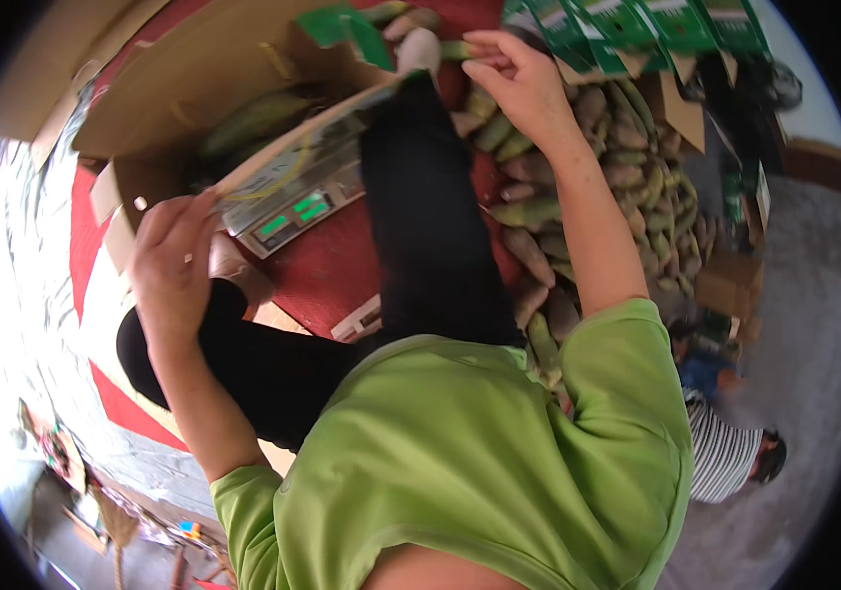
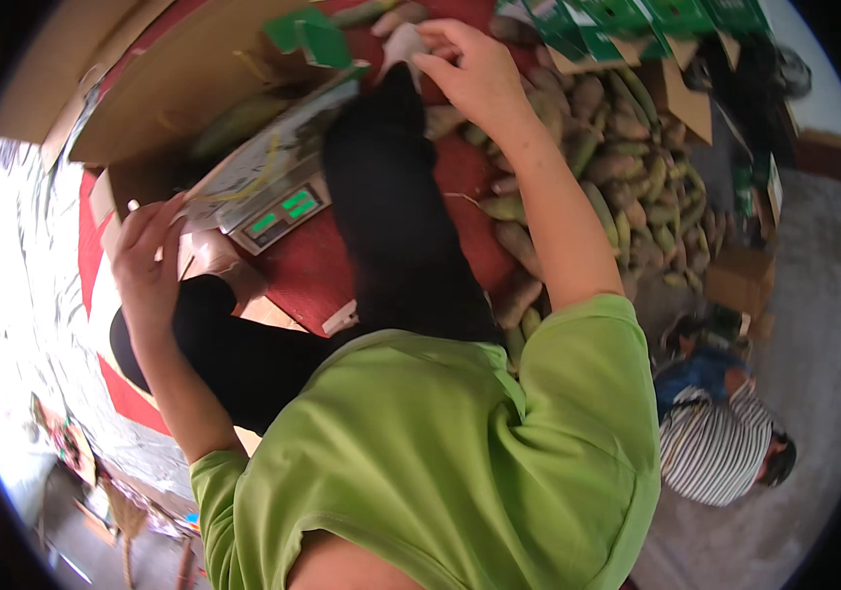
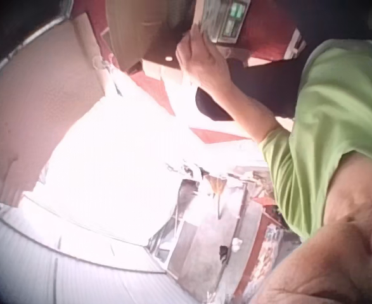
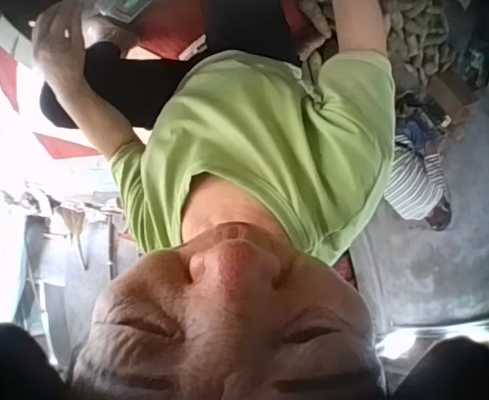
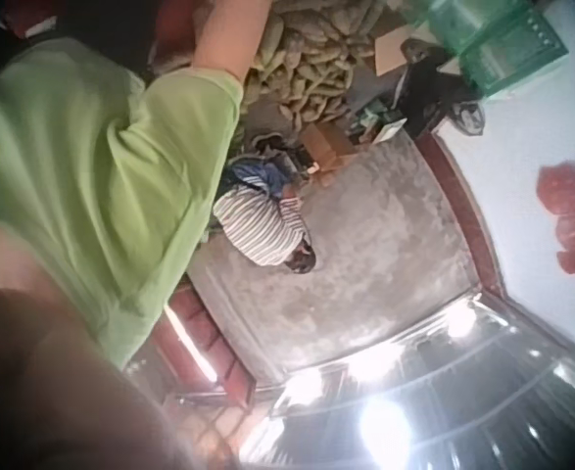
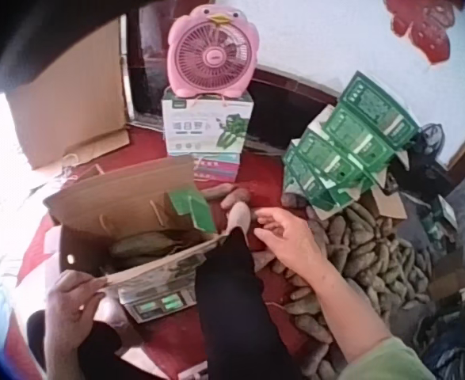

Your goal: Sorting and packing large green vegetables into cardboard boxes and weighing them on a scale.

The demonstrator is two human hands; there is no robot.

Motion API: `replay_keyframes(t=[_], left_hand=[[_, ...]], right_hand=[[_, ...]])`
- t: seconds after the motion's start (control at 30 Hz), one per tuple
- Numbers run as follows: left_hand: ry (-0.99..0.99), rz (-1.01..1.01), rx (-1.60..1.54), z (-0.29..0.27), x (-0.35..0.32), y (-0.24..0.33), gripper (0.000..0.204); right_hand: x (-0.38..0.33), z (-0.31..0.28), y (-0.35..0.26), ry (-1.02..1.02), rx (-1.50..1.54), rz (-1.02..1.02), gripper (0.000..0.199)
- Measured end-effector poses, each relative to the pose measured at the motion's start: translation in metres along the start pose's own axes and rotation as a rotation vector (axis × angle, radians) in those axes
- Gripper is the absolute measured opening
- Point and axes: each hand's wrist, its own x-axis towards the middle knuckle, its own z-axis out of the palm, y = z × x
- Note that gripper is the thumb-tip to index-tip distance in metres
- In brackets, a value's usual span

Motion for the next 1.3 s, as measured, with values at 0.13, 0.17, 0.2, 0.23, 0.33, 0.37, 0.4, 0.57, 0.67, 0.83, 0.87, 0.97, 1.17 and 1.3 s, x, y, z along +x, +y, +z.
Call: replay_keyframes(t=[0.13, 0.17, 0.2, 0.23, 0.33, 0.37, 0.4, 0.57, 0.67, 0.83, 0.87, 0.97, 1.17, 1.3], left_hand=[[0.006, 0.061, 0.018, 0.005, 0.002, -0.004, 0.023], [0.012, 0.066, 0.013, 0.007, 0.003, -0.004, 0.023], [0.021, 0.067, 0.012, 0.008, 0.003, -0.005, 0.023], [0.016, 0.047, 0.052, 0.0, 0.0, -0.003, 0.023], [0.007, -0.005, 0.053, 0.009, 0.003, -0.01, 0.022], [-0.001, -0.008, 0.07, 0.009, 0.002, -0.015, 0.021], [0.009, 0.035, 0.106, 0.01, 0.001, -0.021, 0.021], [0.016, 0.039, 0.1, 0.012, 0.002, -0.032, 0.019], [0.031, 0.114, 0.145, 0.012, 0.004, -0.035, 0.019], [0.06, 0.105, 0.199, 0.012, 0.003, -0.039, 0.02], [0.055, 0.101, 0.195, 0.013, 0.003, -0.038, 0.02], [0.075, 0.063, 0.182, 0.013, 0.0, -0.032, 0.019], [0.16, 0.13, 0.243, 0.019, 0.002, -0.012, 0.016], [0.158, 0.107, 0.248, 0.014, 0.002, -0.003, 0.016]], right_hand=[[-0.094, -0.031, 0.096, 0.026, -0.155, 0.337, 0.033], [-0.122, -0.037, 0.118, 0.013, -0.204, 0.411, 0.033], [-0.148, -0.039, 0.136, 0.002, -0.26, 0.473, 0.034], [-0.169, -0.033, 0.149, -0.031, -0.299, 0.516, 0.034], [-0.256, -0.029, 0.194, -0.084, -0.441, 0.654, 0.029], [-0.281, -0.021, 0.211, -0.099, -0.5, 0.71, 0.028], [-0.304, -0.016, 0.221, -0.092, -0.497, 0.729, 0.028], [-0.411, 0.004, 0.247, -0.273, -0.409, 1.008, 0.027], [-0.439, 0.016, 0.249, -0.166, -0.343, 1.155, 0.028], [-0.438, 0.022, 0.239, 0.017, -0.371, 1.327, 0.042], [-0.434, 0.021, 0.241, 0.078, -0.354, 1.401, 0.047], [-0.433, 0.031, 0.261, 0.135, -0.299, 1.449, 0.06], [-0.43, 0.051, 0.291, 0.077, -0.365, 1.541, 0.069], [-0.44, 0.062, 0.307, 0.233, -0.213, 1.428, 0.067]])
